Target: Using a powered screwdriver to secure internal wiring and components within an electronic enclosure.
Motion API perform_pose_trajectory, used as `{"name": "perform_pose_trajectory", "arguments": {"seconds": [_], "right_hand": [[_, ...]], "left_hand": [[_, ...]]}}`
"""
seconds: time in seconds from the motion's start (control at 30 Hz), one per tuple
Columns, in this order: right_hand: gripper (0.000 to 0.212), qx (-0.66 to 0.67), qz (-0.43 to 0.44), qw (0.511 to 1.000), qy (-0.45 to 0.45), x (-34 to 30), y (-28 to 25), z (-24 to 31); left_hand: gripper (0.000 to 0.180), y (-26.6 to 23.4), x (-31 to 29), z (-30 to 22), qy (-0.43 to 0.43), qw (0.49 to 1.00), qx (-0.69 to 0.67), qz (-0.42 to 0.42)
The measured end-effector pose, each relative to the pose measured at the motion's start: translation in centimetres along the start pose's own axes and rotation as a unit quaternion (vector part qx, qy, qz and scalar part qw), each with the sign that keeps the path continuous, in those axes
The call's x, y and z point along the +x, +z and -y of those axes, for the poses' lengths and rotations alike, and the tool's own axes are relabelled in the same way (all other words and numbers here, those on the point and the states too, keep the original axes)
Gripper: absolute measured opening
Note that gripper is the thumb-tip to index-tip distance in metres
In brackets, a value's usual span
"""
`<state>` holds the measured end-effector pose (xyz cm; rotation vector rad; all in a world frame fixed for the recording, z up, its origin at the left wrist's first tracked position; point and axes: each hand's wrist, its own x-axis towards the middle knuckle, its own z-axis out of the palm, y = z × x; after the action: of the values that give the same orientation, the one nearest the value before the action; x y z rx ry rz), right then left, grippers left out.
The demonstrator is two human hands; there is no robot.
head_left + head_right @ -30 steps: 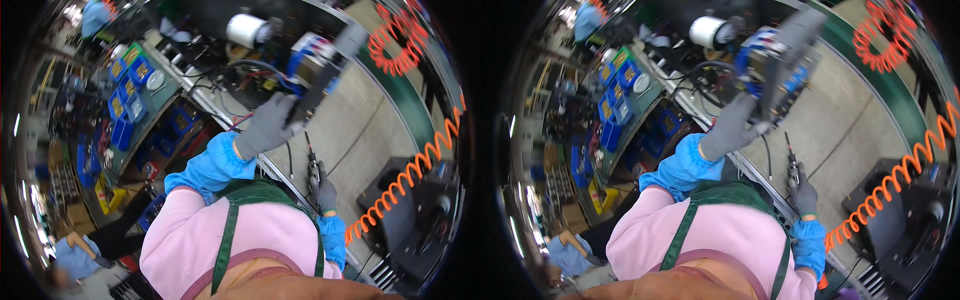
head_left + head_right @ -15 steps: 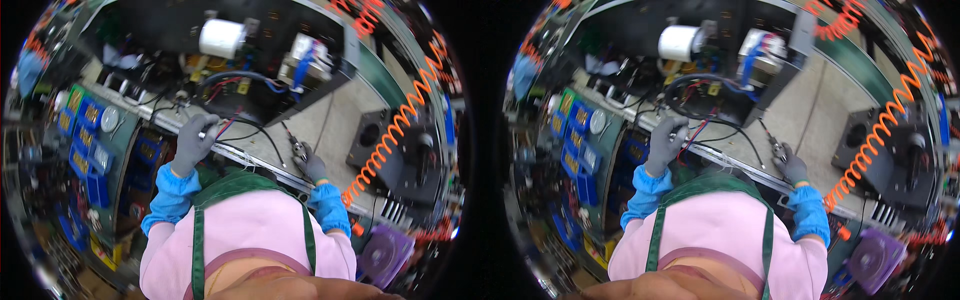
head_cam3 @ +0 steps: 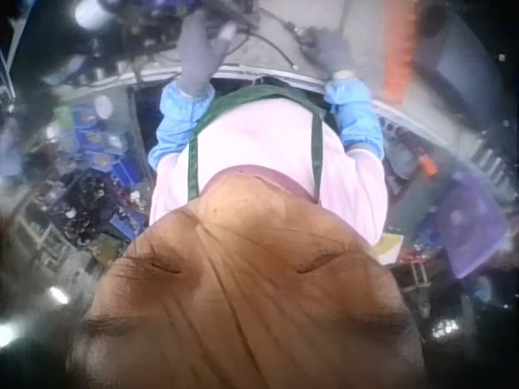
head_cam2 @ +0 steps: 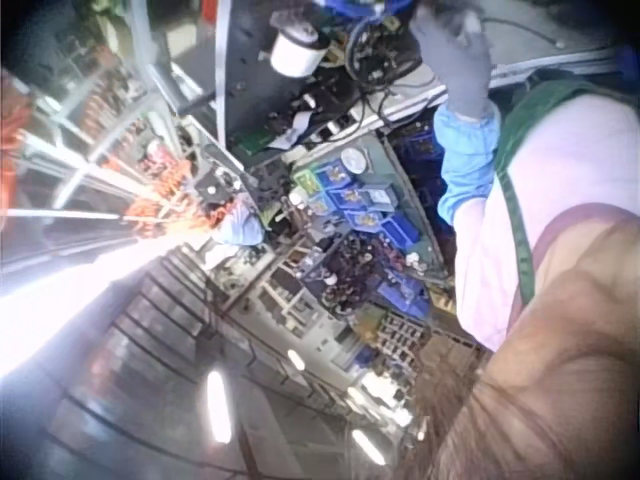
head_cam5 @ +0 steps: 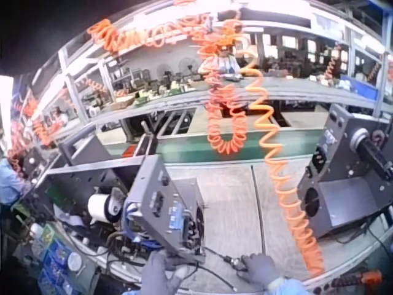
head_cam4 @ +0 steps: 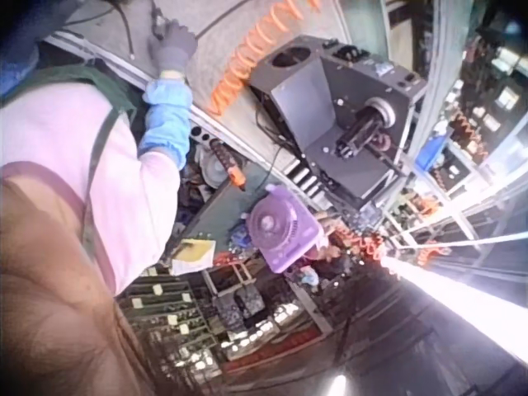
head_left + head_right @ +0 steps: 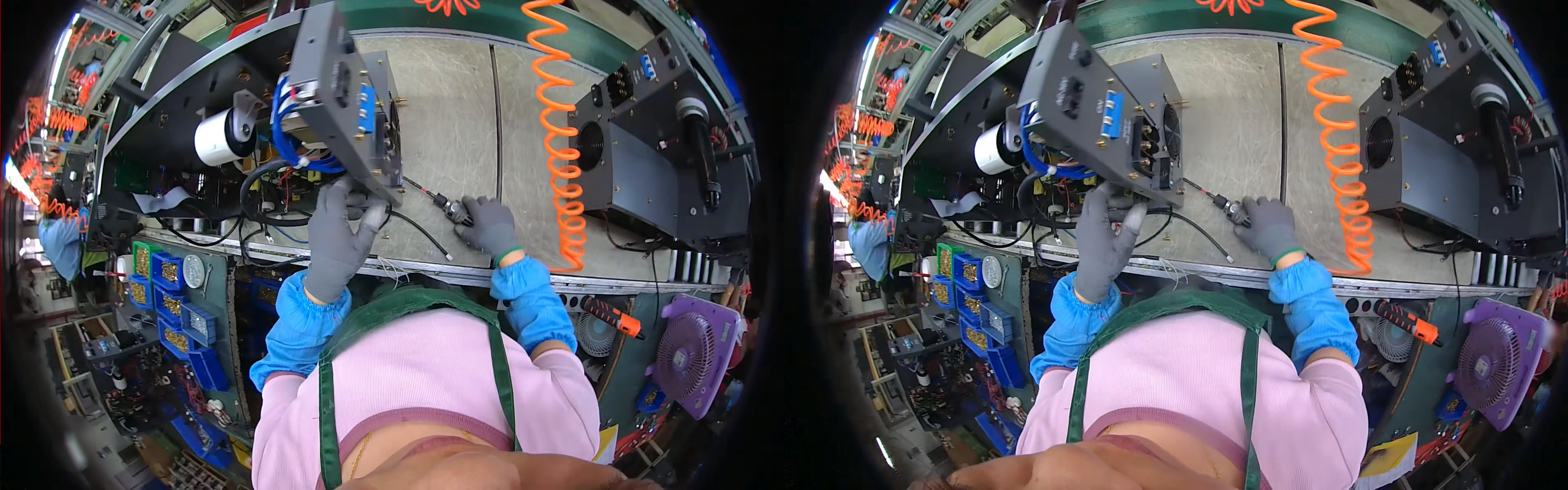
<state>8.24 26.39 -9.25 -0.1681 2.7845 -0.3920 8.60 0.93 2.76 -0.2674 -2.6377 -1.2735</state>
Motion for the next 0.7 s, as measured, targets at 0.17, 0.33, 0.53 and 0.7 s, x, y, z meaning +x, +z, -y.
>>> {"name": "perform_pose_trajectory", "arguments": {"seconds": [0.17,0.33,0.53,0.7], "right_hand": [[0.041,0.270,-0.303,0.879,-0.251,3.3,-7.9,4.1],[0.039,0.175,-0.374,0.837,-0.359,6.6,-13.4,8.6],[0.027,0.110,-0.425,0.799,-0.411,3.3,-11.1,10.2],[0.038,0.144,-0.403,0.807,-0.408,3.8,-9.6,8.6]], "left_hand": [[0.037,1.3,0.9,-0.6,-0.001,0.998,0.057,-0.011],[0.033,1.6,1.5,-0.3,0.050,0.986,0.161,-0.006],[0.033,1.9,1.2,-0.6,0.043,0.987,0.150,-0.041],[0.033,1.8,1.1,-0.6,0.000,0.989,0.149,-0.015]]}}
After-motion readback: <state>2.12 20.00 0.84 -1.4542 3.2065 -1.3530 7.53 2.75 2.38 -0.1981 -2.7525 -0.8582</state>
